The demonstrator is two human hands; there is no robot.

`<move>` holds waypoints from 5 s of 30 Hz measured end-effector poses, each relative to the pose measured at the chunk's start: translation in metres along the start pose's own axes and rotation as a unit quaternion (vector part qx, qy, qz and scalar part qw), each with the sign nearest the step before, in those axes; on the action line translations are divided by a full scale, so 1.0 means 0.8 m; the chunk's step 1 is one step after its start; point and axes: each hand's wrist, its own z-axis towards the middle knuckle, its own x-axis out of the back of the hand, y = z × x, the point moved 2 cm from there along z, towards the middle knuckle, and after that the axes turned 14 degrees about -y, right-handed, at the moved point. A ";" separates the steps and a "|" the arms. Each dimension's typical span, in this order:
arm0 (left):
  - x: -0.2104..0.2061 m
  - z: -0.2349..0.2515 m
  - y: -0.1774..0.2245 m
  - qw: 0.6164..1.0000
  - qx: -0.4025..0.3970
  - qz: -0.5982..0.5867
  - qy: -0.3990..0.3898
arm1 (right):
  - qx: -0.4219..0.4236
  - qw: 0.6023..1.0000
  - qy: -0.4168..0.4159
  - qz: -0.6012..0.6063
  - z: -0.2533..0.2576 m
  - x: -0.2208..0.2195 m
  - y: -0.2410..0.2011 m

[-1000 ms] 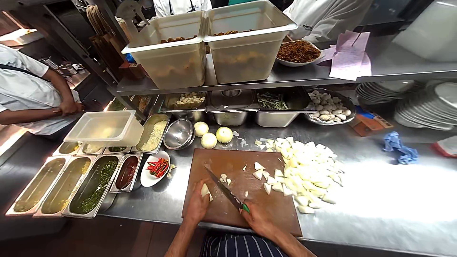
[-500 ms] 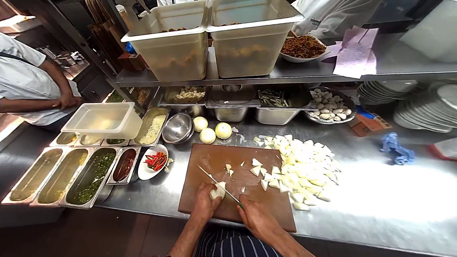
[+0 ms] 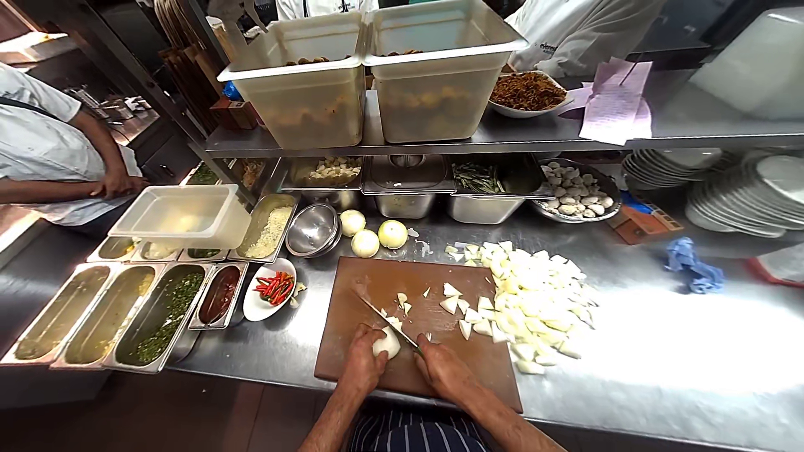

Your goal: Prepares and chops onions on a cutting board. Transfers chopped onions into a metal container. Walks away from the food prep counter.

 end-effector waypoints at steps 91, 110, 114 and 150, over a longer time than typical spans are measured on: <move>-0.175 0.229 0.219 0.907 -0.297 0.295 0.051 | -0.037 0.636 0.343 0.690 -0.109 -0.014 0.308; -0.064 0.322 0.270 0.976 -0.043 0.180 0.118 | 0.108 0.572 0.385 0.717 -0.120 -0.083 0.249; -0.084 0.350 0.315 0.972 0.032 0.229 -0.039 | 0.074 0.575 0.396 0.712 -0.084 -0.051 0.257; 0.031 0.241 0.232 0.980 -0.034 0.157 0.116 | -0.113 0.752 0.361 0.539 -0.128 0.064 0.302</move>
